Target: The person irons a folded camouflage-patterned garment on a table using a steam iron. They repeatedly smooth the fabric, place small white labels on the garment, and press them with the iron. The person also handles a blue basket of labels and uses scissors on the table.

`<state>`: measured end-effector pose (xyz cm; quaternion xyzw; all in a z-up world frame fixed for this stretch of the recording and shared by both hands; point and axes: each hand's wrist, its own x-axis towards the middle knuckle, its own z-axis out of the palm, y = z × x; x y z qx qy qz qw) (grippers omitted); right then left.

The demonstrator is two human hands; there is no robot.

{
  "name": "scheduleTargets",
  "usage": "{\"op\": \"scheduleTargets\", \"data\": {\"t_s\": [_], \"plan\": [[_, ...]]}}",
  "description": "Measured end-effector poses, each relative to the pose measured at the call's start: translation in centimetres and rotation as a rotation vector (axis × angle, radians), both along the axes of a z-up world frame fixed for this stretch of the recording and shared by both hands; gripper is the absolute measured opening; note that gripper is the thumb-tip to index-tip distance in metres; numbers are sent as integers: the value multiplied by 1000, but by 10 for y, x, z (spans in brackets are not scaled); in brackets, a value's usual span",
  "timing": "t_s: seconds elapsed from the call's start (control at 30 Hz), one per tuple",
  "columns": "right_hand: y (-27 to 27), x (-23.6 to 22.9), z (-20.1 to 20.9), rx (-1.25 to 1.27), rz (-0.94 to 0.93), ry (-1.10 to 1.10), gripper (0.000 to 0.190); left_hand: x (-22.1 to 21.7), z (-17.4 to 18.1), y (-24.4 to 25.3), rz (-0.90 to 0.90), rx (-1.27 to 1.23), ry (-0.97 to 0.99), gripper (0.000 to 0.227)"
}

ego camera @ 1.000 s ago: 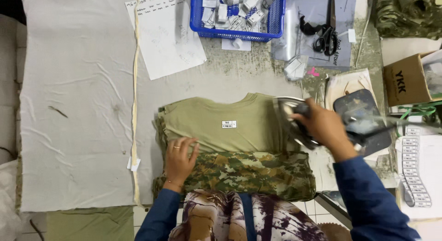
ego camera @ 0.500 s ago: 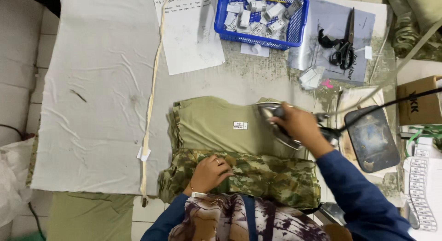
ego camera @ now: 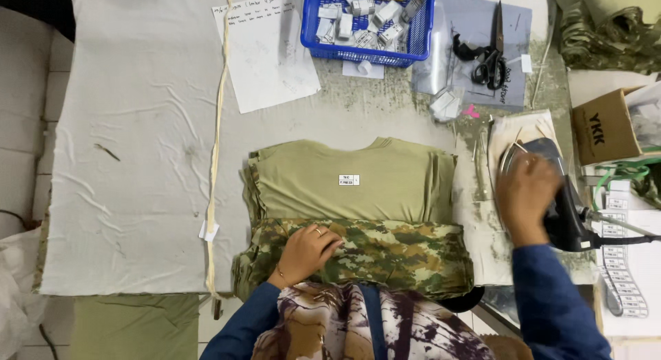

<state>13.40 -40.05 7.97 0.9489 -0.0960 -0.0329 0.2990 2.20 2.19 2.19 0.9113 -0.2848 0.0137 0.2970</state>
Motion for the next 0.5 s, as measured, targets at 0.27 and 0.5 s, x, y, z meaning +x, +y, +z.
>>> {"op": "scheduleTargets", "data": {"t_s": [0.27, 0.5], "plan": [[156, -67, -28, 1371, 520, 818, 21, -1, 11, -14, 3, 136, 219, 25], [151, -55, -17, 1717, 150, 689, 14, 1, 43, -26, 34, 176, 290, 42]]}}
